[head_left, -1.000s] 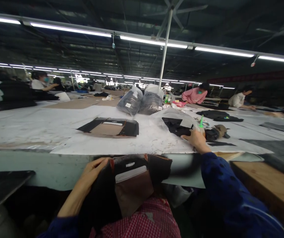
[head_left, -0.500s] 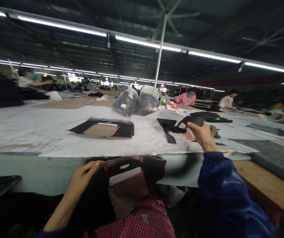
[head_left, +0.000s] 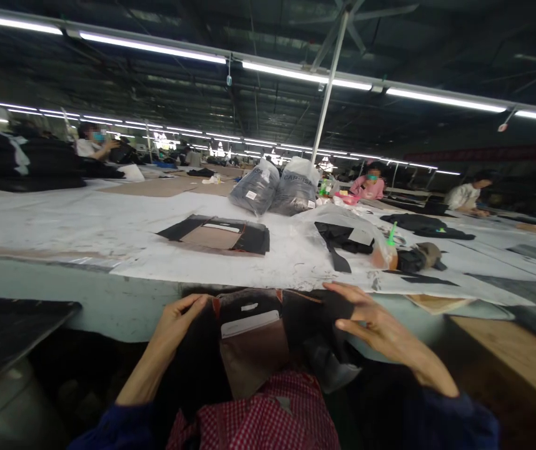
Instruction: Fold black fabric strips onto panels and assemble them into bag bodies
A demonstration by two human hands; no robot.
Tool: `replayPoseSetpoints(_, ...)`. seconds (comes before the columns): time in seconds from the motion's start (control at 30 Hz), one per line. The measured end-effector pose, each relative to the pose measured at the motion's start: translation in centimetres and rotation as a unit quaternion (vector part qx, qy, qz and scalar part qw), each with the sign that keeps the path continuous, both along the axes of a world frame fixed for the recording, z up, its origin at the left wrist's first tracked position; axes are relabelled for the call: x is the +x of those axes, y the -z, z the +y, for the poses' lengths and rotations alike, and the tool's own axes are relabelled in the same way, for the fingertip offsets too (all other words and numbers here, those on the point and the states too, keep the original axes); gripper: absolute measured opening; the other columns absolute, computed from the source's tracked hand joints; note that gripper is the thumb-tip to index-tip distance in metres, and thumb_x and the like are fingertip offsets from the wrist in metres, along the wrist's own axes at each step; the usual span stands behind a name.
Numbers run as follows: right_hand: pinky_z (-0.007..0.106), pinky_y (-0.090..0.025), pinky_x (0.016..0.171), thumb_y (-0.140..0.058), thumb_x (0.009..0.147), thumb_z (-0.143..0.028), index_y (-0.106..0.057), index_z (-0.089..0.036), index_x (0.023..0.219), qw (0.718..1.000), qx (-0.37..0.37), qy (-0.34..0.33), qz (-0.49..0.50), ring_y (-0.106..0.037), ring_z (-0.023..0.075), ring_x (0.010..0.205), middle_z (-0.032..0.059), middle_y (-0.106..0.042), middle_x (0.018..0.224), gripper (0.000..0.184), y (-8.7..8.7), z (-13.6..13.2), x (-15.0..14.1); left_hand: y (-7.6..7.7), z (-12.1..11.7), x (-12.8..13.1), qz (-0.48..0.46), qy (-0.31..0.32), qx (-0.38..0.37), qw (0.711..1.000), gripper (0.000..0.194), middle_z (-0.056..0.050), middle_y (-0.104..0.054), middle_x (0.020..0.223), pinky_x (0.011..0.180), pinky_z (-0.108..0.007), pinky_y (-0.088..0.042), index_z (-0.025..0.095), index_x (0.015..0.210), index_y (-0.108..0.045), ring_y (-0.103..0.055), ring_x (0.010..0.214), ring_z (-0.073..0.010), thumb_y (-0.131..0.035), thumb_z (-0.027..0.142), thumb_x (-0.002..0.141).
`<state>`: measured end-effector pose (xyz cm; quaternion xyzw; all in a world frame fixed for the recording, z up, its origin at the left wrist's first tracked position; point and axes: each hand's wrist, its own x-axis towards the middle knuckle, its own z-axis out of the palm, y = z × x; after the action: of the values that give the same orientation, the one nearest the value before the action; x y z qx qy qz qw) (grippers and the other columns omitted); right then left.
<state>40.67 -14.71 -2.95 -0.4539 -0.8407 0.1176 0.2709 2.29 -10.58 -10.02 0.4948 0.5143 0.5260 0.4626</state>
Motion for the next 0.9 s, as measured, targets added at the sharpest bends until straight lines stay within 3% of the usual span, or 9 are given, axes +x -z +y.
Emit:
replayPoseSetpoints(0.07, 0.054, -0.037, 0.106, -0.054, 0.091, -0.048, -0.071, -0.023, 0.063, 0.998, 0.067, 0.011, 0.009, -0.046, 0.033, 0.128, 0.0091, -0.066, 0.12, 0.041, 2.6, 1.7, -2.0, 0.0, -0.1, 0.0, -0.027, 0.006, -0.007, 1.0, 0.045, -0.006, -0.073, 0.077, 0.06, -0.026, -0.048, 0.014, 0.087, -0.075, -0.065, 0.07, -0.0218, -0.071, 0.056, 0.07)
replayPoseSetpoints(0.17, 0.044, -0.052, 0.084, -0.052, 0.092, -0.05, -0.063, -0.022, 0.056, 0.988, 0.108, 0.057, 0.093, -0.063, 0.0285, 0.094, 0.0092, -0.07, 0.084, 0.047, 4.5, 3.1, -3.4, 0.1, 0.4, -1.2, -0.126, -0.033, -0.005, 0.991, 0.05, -0.008, -0.074, 0.081, 0.065, -0.028, -0.05, 0.013, 0.09, -0.073, -0.066, 0.074, -0.0221, -0.073, 0.058, 0.068)
replayPoseSetpoints(0.3, 0.034, -0.05, 0.059, -0.058, 0.085, -0.059, -0.055, -0.022, 0.047, 0.973, 0.103, 0.131, 0.16, -0.059, 0.022, 0.061, 0.0038, -0.057, 0.056, 0.052, 2.2, 2.7, -2.7, -0.1, 0.7, -5.4, -0.3, -0.09, 0.073, 0.947, 0.052, -0.011, -0.073, 0.099, 0.085, -0.039, -0.053, 0.015, 0.092, -0.071, -0.065, 0.099, -0.027, -0.07, 0.061, 0.068)
replayPoseSetpoints(0.4, 0.034, -0.05, 0.062, -0.06, 0.081, -0.061, -0.066, -0.023, 0.059, 0.979, 0.08, 0.093, 0.165, -0.061, 0.0237, 0.067, 0.0051, -0.064, 0.065, 0.045, -0.7, 2.3, -2.4, -1.1, -0.8, -7.0, -0.181, -0.1, 0.13, 0.97, 0.047, -0.011, -0.07, 0.112, 0.097, -0.042, -0.047, 0.019, 0.104, -0.07, -0.06, 0.112, -0.0293, -0.069, 0.054, 0.073)
replayPoseSetpoints(0.47, 0.035, -0.05, 0.065, -0.061, 0.08, -0.061, -0.07, -0.023, 0.067, 0.982, 0.068, 0.06, 0.163, -0.063, 0.025, 0.072, 0.0065, -0.067, 0.072, 0.042, -2.0, 2.5, -2.7, -2.0, -2.4, -6.3, -0.002, -0.014, 0.14, 0.99, 0.044, -0.01, -0.069, 0.118, 0.103, -0.039, -0.042, 0.02, 0.109, -0.072, -0.057, 0.117, -0.0302, -0.067, 0.049, 0.077)
replayPoseSetpoints(0.53, 0.035, -0.05, 0.066, -0.061, 0.08, -0.06, -0.071, -0.023, 0.068, 0.985, 0.058, 0.042, 0.156, -0.063, 0.0251, 0.073, 0.0073, -0.068, 0.073, 0.041, -2.7, 2.9, -3.3, -2.5, -3.7, -4.5, 0.139, 0.109, 0.135, 0.975, 0.041, -0.01, -0.069, 0.118, 0.104, -0.037, -0.04, 0.021, 0.11, -0.074, -0.058, 0.116, -0.0309, -0.066, 0.046, 0.078)
replayPoseSetpoints(0.6, 0.035, -0.05, 0.066, -0.061, 0.08, -0.06, -0.071, -0.022, 0.069, 0.986, 0.047, 0.036, 0.156, -0.062, 0.0245, 0.071, 0.0072, -0.068, 0.072, 0.04, -2.9, 3.5, -3.6, -2.4, -4.4, -2.1, 0.216, 0.162, 0.13, 0.954, 0.04, -0.008, -0.069, 0.118, 0.101, -0.038, -0.042, 0.025, 0.11, -0.074, -0.059, 0.113, -0.0311, -0.071, 0.041, 0.074)
replayPoseSetpoints(0.77, 0.03, -0.046, 0.057, -0.063, 0.075, -0.064, -0.069, -0.02, 0.066, 0.983, 0.003, 0.074, 0.167, -0.056, 0.0203, 0.062, 0.0043, -0.064, 0.065, 0.045, -2.9, 5.1, -3.0, -0.6, -3.9, 2.0, 0.269, 0.171, 0.122, 0.94, 0.028, -0.007, -0.074, 0.101, 0.09, -0.034, -0.047, 0.022, 0.097, -0.076, -0.065, 0.097, -0.0267, -0.057, 0.038, 0.085)
replayPoseSetpoints(0.9, 0.026, -0.037, 0.048, -0.064, 0.072, -0.067, -0.063, -0.019, 0.059, 0.979, -0.036, 0.114, 0.167, -0.048, 0.0155, 0.052, 0.0009, -0.055, 0.055, 0.05, -3.2, 6.2, -2.5, -0.7, -4.1, 2.0, 0.19, 0.189, 0.084, 0.96, 0.052, -0.008, -0.073, 0.106, 0.092, -0.032, -0.047, 0.02, 0.107, -0.073, -0.065, 0.103, -0.0246, -0.028, 0.045, 0.097)
